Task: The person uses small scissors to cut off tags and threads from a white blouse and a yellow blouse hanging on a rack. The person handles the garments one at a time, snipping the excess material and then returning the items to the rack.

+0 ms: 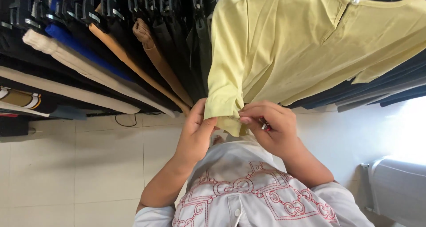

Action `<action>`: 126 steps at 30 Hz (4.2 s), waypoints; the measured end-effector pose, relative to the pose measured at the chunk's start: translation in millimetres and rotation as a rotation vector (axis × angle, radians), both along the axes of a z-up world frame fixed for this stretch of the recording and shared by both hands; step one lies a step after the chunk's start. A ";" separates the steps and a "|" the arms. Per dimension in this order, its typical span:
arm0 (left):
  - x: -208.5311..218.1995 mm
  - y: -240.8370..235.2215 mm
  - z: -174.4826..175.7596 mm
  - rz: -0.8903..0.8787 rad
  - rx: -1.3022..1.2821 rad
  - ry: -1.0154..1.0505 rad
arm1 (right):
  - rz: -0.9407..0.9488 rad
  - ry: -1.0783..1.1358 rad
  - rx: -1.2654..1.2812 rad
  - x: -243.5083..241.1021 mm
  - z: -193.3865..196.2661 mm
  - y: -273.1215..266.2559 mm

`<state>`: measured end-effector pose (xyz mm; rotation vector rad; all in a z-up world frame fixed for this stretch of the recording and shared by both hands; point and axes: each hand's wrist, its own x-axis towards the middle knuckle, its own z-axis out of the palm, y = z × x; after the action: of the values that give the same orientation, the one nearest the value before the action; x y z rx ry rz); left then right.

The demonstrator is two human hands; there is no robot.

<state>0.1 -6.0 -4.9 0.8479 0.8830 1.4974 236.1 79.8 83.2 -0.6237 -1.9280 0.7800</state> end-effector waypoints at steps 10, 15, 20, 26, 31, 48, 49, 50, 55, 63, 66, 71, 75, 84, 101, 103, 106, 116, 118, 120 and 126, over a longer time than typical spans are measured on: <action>0.8 1.2 51.7 0.007 0.080 0.104 | 0.024 0.019 -0.040 1.6 3.3 1.1; -0.9 -1.6 57.5 -0.005 0.119 0.103 | 0.031 0.037 -0.061 4.3 -7.0 2.0; 4.3 -2.5 52.2 -0.007 0.141 0.061 | 0.084 0.067 -0.089 3.9 -2.5 0.6; -2.6 1.6 42.8 0.027 0.117 0.068 | 0.084 0.133 -0.125 5.0 -10.2 8.1; -4.7 1.6 37.8 0.052 0.102 0.078 | 0.114 0.193 -0.177 -3.3 -3.6 11.9; -2.3 3.6 22.1 0.190 0.014 0.041 | 0.448 0.539 -0.700 -27.9 -26.8 5.2; 3.7 3.0 13.5 0.221 0.007 0.005 | 0.458 0.510 -0.699 -27.5 -29.8 4.7; 10.0 2.3 4.9 0.252 0.000 -0.032 | 0.468 0.482 -0.699 -26.7 -32.9 4.2; 22.7 18.3 -26.6 0.356 0.018 -0.071 | 0.495 0.408 -0.708 -34.7 -57.1 -1.7; 31.7 25.7 4.8 0.521 0.006 0.205 | 0.431 0.228 -0.784 -40.9 -86.2 -15.9; 33.0 29.8 22.9 0.552 0.041 0.262 | 0.391 0.225 -0.775 -40.6 -90.2 -14.5; 27.2 31.3 38.2 0.523 0.069 0.281 | 0.359 0.197 -0.799 -34.4 -96.7 -9.4; 21.4 32.8 23.8 0.509 0.063 0.310 | 0.336 0.184 -0.775 -30.2 -98.8 -8.5; 21.4 33.5 51.3 0.523 0.057 0.314 | 0.295 0.195 -0.755 -17.5 -104.8 -1.9; 25.3 32.2 53.0 0.548 -0.028 0.245 | 0.114 0.236 -0.707 24.7 -96.5 5.4; 24.1 33.8 41.0 0.549 -0.038 0.244 | 0.102 0.230 -0.699 28.5 -95.4 6.2; 22.8 36.6 36.9 0.547 -0.035 0.214 | 0.080 0.225 -0.686 32.9 -91.6 8.1; 22.3 36.9 38.9 0.566 -0.031 0.204 | 0.018 0.205 -0.632 44.7 -98.0 20.7; 23.7 36.9 43.8 0.577 -0.042 0.180 | 0.002 0.204 -0.630 47.8 -102.8 22.9; 22.7 39.2 43.1 0.588 -0.053 0.157 | -0.014 0.204 -0.630 49.3 -103.6 26.9; 20.9 40.9 32.8 0.587 -0.079 0.129 | -0.048 0.215 -0.625 54.5 -101.4 35.3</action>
<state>21.0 34.9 27.9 0.6599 1.3585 1.9054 290.7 115.0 -18.2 -0.9092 -1.4572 1.3762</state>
